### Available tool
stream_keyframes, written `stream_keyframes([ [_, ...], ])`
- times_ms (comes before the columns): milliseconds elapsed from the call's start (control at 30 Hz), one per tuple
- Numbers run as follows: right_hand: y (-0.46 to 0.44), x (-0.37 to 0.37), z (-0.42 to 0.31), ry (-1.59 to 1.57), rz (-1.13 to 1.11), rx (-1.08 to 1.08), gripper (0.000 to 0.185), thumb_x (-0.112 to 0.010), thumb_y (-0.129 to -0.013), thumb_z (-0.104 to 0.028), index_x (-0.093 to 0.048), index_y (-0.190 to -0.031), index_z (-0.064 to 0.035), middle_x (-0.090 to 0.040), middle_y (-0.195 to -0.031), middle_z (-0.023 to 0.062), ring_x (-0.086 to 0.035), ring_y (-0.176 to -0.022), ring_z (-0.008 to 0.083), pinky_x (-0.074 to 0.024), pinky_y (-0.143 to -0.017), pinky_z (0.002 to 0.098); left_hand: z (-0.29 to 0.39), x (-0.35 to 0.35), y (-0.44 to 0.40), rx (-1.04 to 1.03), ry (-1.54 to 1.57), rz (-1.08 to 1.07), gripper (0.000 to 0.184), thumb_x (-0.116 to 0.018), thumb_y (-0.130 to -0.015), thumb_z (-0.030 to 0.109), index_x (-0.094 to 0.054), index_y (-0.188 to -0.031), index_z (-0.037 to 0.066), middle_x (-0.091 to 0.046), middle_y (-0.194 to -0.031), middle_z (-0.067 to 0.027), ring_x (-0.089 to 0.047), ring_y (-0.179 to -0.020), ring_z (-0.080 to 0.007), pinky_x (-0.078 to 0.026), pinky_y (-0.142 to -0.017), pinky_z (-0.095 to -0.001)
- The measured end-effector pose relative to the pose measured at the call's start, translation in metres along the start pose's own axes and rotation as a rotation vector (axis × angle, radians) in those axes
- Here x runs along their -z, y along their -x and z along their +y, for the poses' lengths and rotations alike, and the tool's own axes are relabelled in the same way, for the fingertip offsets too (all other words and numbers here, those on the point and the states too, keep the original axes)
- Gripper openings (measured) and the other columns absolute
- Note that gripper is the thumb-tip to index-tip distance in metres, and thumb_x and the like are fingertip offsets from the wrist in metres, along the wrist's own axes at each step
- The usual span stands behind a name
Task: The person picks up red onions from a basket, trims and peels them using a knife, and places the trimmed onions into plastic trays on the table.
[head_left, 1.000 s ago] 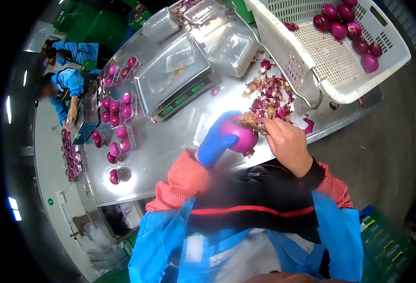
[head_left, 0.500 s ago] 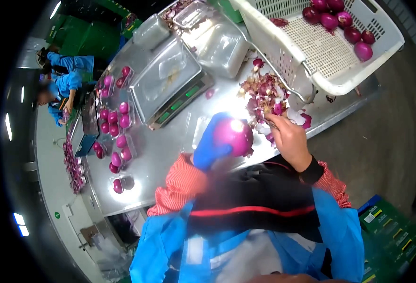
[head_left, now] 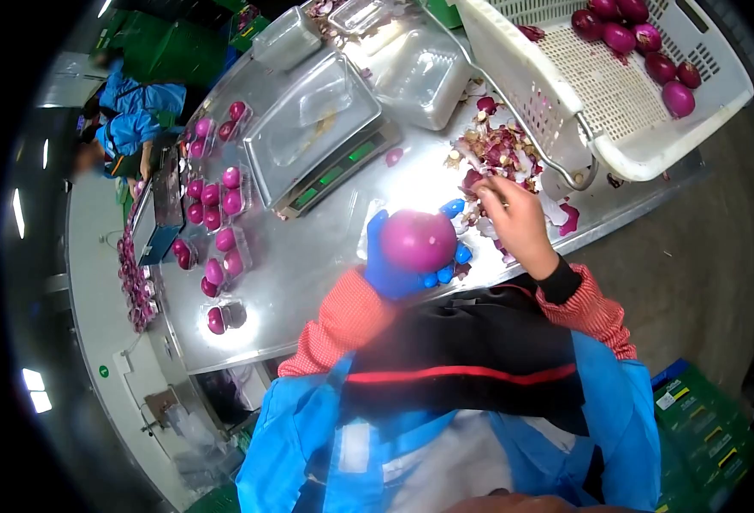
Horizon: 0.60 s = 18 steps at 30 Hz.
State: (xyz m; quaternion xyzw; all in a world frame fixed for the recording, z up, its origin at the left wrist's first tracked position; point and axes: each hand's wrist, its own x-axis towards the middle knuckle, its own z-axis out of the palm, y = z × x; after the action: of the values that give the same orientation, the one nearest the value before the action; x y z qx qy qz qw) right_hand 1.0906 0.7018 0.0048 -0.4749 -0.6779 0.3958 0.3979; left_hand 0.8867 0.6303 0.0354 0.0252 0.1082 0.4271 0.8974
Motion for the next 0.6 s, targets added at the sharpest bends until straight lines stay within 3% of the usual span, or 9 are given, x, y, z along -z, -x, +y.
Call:
stream_keyframes([
  [33, 0.004, 0.002, -0.003, -0.073, 0.016, -0.059, 0.021, -0.061, -0.088, -0.018, -0.065, -0.103, -0.0051, -0.066, -0.085, 0.0148, -0.065, -0.074, 0.0286, -0.0495, -0.066, 0.036, 0.001, -0.002, -0.001, 0.027, 0.164, -0.017, 0.097, -0.045, -0.081, 0.07, -0.022, -0.148, 0.005, -0.052, -0.127, -0.0231, -0.055, -0.111, -0.0424, -0.052, -0.086, -0.0495],
  [100, 0.009, 0.013, -0.02, -0.152, -0.126, -0.083, 0.037, -0.067, -0.085, -0.026, -0.061, -0.117, -0.0078, -0.066, -0.087, 0.0115, -0.064, -0.07, 0.0215, -0.048, -0.062, 0.0321, -0.004, -0.011, -0.002, -0.045, 0.093, 0.136, 0.089, -0.029, -0.086, 0.074, -0.024, -0.149, 0.011, -0.057, -0.122, -0.021, -0.064, -0.096, -0.0385, -0.053, -0.084, -0.0457],
  [200, 0.014, 0.024, -0.057, -0.145, -0.289, 0.046, 0.062, -0.073, -0.081, -0.034, -0.05, -0.134, -0.0127, -0.066, -0.095, 0.0089, -0.064, -0.074, 0.017, -0.0487, -0.063, 0.0306, -0.003, -0.011, -0.003, -0.084, 0.126, 0.264, 0.094, -0.03, -0.085, 0.077, -0.016, -0.152, 0.013, -0.053, -0.127, -0.0199, -0.062, -0.1, -0.0381, -0.052, -0.083, -0.0494],
  [233, 0.016, 0.018, -0.057, -0.176, -0.252, 0.147, 0.06, -0.072, -0.082, -0.035, -0.051, -0.134, -0.0133, -0.064, -0.097, 0.0114, -0.063, -0.08, 0.0146, -0.05, -0.066, 0.0295, -0.004, -0.008, -0.003, -0.1, -0.024, 0.229, 0.092, -0.038, -0.085, 0.073, -0.016, -0.151, 0.013, -0.051, -0.129, -0.0189, -0.061, -0.1, -0.0373, -0.052, -0.084, -0.0492],
  [267, 0.016, 0.018, -0.049, -0.268, -0.296, 0.037, 0.06, -0.071, -0.083, -0.035, -0.05, -0.134, -0.011, -0.064, -0.1, 0.0122, -0.064, -0.08, 0.0156, -0.0508, -0.067, 0.0295, -0.005, -0.002, -0.001, -0.116, -0.174, 0.191, 0.091, -0.045, -0.086, 0.068, -0.016, -0.151, 0.013, -0.049, -0.131, -0.018, -0.061, -0.101, -0.0365, -0.051, -0.086, -0.0491],
  [367, 0.019, 0.007, -0.02, -0.766, -0.344, -0.354, 0.048, -0.06, -0.093, -0.041, -0.052, -0.12, -0.0014, -0.061, -0.091, 0.0093, -0.058, -0.062, 0.0159, -0.0479, -0.059, 0.029, -0.006, 0.007, -0.01, -0.433, -1.241, 0.339, 0.099, -0.078, -0.076, 0.025, -0.015, -0.151, 0.009, -0.043, -0.137, -0.014, -0.051, -0.118, -0.0292, -0.042, -0.101, -0.0427],
  [467, 0.036, -0.007, -0.024, -1.216, -0.312, -0.72, 0.04, -0.05, -0.098, -0.045, -0.051, -0.102, -0.0046, -0.049, -0.07, 0.002, -0.044, -0.05, 0.0107, -0.0381, -0.049, 0.0255, -0.006, -0.012, -0.012, -0.488, -1.313, 0.288, 0.104, -0.082, -0.068, 0.009, -0.017, -0.149, 0.006, -0.042, -0.138, -0.0124, -0.04, -0.131, -0.0239, -0.033, -0.109, -0.0364],
  [567, 0.036, -0.003, -0.02, -0.948, -0.339, -0.633, 0.038, -0.049, -0.099, -0.041, -0.052, -0.102, -0.0029, -0.048, -0.065, 0.0005, -0.044, -0.05, 0.0112, -0.0389, -0.049, 0.0256, -0.008, -0.005, -0.012, -0.494, -1.282, 0.377, 0.094, -0.08, -0.07, 0.009, -0.025, -0.146, 0.005, -0.045, -0.134, -0.0115, -0.043, -0.127, -0.0235, -0.036, -0.107, -0.0368],
  [600, 0.036, -0.003, -0.019, -0.649, -0.218, -0.451, 0.03, -0.052, -0.098, -0.034, -0.055, -0.101, -0.0039, -0.049, -0.063, 0.0023, -0.048, -0.052, 0.0122, -0.0403, -0.05, 0.0281, -0.008, -0.004, -0.011, -0.49, -1.246, 0.389, 0.09, -0.08, -0.07, 0.01, -0.028, -0.143, 0.005, -0.047, -0.132, -0.011, -0.045, -0.125, -0.0227, -0.037, -0.106, -0.0364],
])
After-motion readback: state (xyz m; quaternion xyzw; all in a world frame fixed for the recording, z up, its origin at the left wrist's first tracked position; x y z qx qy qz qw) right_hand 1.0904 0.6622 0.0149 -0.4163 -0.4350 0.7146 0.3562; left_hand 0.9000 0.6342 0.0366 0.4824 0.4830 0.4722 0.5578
